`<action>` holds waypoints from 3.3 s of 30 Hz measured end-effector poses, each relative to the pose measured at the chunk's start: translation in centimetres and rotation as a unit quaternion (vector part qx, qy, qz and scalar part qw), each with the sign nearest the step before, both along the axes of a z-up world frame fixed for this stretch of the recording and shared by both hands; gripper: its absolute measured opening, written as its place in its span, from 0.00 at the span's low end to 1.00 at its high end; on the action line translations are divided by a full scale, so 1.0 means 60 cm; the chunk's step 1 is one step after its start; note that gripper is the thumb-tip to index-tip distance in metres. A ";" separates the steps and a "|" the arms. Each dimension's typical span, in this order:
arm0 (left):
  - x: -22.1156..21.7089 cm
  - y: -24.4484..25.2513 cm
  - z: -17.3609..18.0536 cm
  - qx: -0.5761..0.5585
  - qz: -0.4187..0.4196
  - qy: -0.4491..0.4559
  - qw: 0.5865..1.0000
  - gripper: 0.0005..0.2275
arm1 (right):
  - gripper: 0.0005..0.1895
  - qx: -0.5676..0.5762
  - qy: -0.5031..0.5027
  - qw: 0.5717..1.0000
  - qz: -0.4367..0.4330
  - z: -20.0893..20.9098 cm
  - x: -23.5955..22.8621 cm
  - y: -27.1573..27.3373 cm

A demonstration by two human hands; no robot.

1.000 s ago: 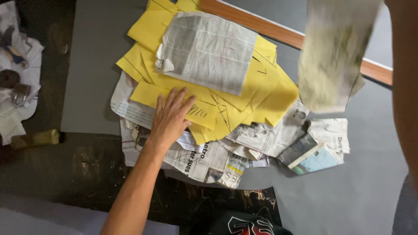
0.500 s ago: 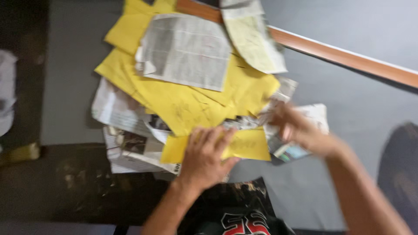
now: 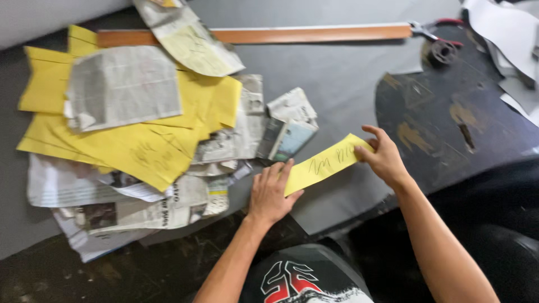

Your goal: The person organizes a pile of yellow paper templates and newspaper sheets on a gray workbench. They move tools like a socket wrench and pliers aside, then place a newspaper sheet flat and arrange several yellow templates on top of it.

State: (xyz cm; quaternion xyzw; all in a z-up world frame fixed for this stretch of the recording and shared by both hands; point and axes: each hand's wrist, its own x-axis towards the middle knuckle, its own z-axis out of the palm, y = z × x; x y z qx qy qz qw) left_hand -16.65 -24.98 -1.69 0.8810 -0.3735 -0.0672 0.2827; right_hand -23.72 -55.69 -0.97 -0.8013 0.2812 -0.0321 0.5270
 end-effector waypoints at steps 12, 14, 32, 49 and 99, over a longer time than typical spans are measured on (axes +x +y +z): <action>-0.063 0.008 -0.086 -0.044 0.028 -0.038 0.998 0.34 | 0.31 -0.113 -0.001 0.994 0.000 -0.042 -0.069 -0.046; -0.067 0.015 -0.095 -0.074 0.030 -0.024 0.997 0.33 | 0.31 -0.131 -0.009 0.991 -0.017 -0.050 -0.086 -0.036; -0.066 0.001 -0.099 -0.014 0.062 -0.085 0.994 0.16 | 0.17 -0.030 -0.088 0.989 -0.113 -0.091 -0.114 -0.044; -0.113 0.074 -0.033 -0.045 0.308 -0.209 0.927 0.20 | 0.25 -0.374 -0.109 0.865 0.314 -0.084 -0.030 0.029; 0.039 0.319 -0.016 -0.063 0.483 -0.161 0.858 0.28 | 0.29 -0.419 -0.165 0.858 0.246 -0.044 0.707 0.132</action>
